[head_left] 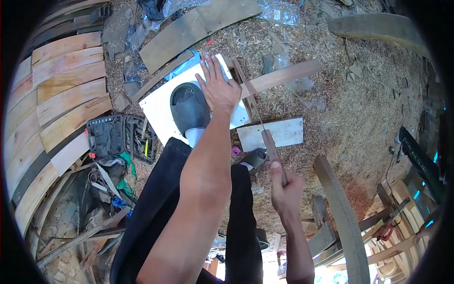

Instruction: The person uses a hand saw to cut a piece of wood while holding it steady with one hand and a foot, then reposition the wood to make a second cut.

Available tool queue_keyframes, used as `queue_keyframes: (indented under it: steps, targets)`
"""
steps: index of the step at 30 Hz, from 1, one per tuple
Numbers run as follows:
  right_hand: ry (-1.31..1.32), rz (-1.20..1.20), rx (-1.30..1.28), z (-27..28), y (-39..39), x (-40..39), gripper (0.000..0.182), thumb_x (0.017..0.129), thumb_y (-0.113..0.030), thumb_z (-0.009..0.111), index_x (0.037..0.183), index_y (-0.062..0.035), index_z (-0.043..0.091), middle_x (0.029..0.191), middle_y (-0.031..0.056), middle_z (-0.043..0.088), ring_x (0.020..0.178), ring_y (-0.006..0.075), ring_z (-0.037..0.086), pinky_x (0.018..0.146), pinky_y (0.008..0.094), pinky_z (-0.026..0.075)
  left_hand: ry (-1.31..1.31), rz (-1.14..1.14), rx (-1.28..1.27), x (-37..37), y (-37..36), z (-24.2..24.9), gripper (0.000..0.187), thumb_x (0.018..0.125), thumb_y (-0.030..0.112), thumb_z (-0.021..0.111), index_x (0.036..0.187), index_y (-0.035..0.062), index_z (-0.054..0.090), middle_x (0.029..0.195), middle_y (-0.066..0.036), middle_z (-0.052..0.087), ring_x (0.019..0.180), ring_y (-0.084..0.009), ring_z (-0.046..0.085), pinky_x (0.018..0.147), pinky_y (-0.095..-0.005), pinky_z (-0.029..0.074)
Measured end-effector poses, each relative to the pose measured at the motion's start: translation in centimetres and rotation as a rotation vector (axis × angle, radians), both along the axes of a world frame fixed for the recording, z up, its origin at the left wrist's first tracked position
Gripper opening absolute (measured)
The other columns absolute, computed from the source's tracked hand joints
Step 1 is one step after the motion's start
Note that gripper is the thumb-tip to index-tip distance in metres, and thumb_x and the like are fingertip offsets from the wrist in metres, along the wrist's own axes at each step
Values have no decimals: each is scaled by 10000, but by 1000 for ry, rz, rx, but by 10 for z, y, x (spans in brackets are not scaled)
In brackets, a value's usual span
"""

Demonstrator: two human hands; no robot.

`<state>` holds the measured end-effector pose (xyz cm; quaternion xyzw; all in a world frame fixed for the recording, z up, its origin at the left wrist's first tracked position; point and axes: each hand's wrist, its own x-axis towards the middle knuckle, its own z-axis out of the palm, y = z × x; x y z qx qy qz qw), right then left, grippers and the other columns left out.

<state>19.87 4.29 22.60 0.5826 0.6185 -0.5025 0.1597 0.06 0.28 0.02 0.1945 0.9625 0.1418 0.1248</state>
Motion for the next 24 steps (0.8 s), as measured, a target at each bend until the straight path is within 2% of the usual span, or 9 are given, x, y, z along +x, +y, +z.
queue_keyframes:
  steps: [6, 9, 10, 12, 18, 20, 21, 23, 24]
  targets:
    - [151, 95, 207, -89, 8, -73, 473, 932, -387, 554, 743, 29, 677, 565, 245, 556, 575, 403, 626, 573, 447, 475, 17, -12, -1, -3, 2, -1, 832, 734, 184, 489, 1509, 23, 231, 1599, -135, 167, 1495, -282, 70, 1192, -519, 27]
    - [302, 46, 315, -117, 4, -87, 580, 949, -421, 553, 663, 83, 556, 480, 174, 411, 481, 146, 366, 482, 412, 355, -13, -4, -1, -4, -2, -1, 826, 737, 183, 486, 1509, 25, 235, 1599, -135, 169, 1494, -285, 82, 1192, -519, 31]
    - [296, 50, 312, -110, 6, -81, 580, 949, -421, 553, 663, 83, 556, 480, 174, 411, 481, 146, 366, 482, 412, 355, -16, 1, -3, 1, -2, 0, 826, 737, 184, 486, 1508, 27, 237, 1600, -133, 170, 1493, -286, 88, 1192, -520, 33]
    - [213, 141, 203, -88, 20, -78, 474, 939, -377, 547, 737, 32, 675, 579, 262, 555, 618, 428, 623, 562, 471, 467, 7, -8, 4, -6, 2, 1, 826, 736, 184, 487, 1508, 28, 240, 1600, -131, 171, 1492, -286, 94, 1192, -521, 35]
    - [22, 100, 46, 19, -1, 26, 390, 946, -331, 556, 1123, -8, 683, 473, 153, 495, 431, 163, 578, 484, 353, 440, 39, 1, 19, -2, -1, -3, 829, 734, 195, 490, 1506, 20, 243, 1594, -132, 190, 1493, -284, 94, 1192, -523, 39]
    - [6, 4, 46, 23, -2, 25, 507, 958, -346, 577, 611, 24, 581, 492, -47, 346, 489, 45, 309, 445, 299, 214, 30, -1, -16, -1, 0, -2, 805, 767, 203, 474, 1515, 35, 229, 1603, -123, 168, 1495, -264, 91, 1194, -497, 36]
    - [20, 58, 85, 15, 1, 15, 538, 958, -365, 571, 575, 11, 528, 493, -41, 344, 491, 53, 317, 450, 312, 214, 19, -4, -26, -1, 0, 2, 802, 775, 195, 472, 1518, 33, 216, 1603, -125, 164, 1495, -264, 88, 1194, -495, 37]
    - [-23, 143, 97, -25, 8, -24, 411, 937, -358, 559, 1007, 19, 706, 537, 217, 544, 510, 307, 634, 530, 397, 463, 35, -6, -19, 0, -2, -1, 819, 752, 203, 486, 1509, 22, 232, 1597, -129, 180, 1494, -271, 90, 1193, -507, 41]
    - [69, 164, 139, -56, 12, -46, 429, 938, -371, 551, 917, 31, 700, 563, 236, 559, 554, 373, 621, 541, 423, 462, 55, -12, -4, -1, -1, -4, 836, 729, 212, 500, 1501, 11, 248, 1591, -133, 196, 1493, -277, 92, 1192, -519, 45]
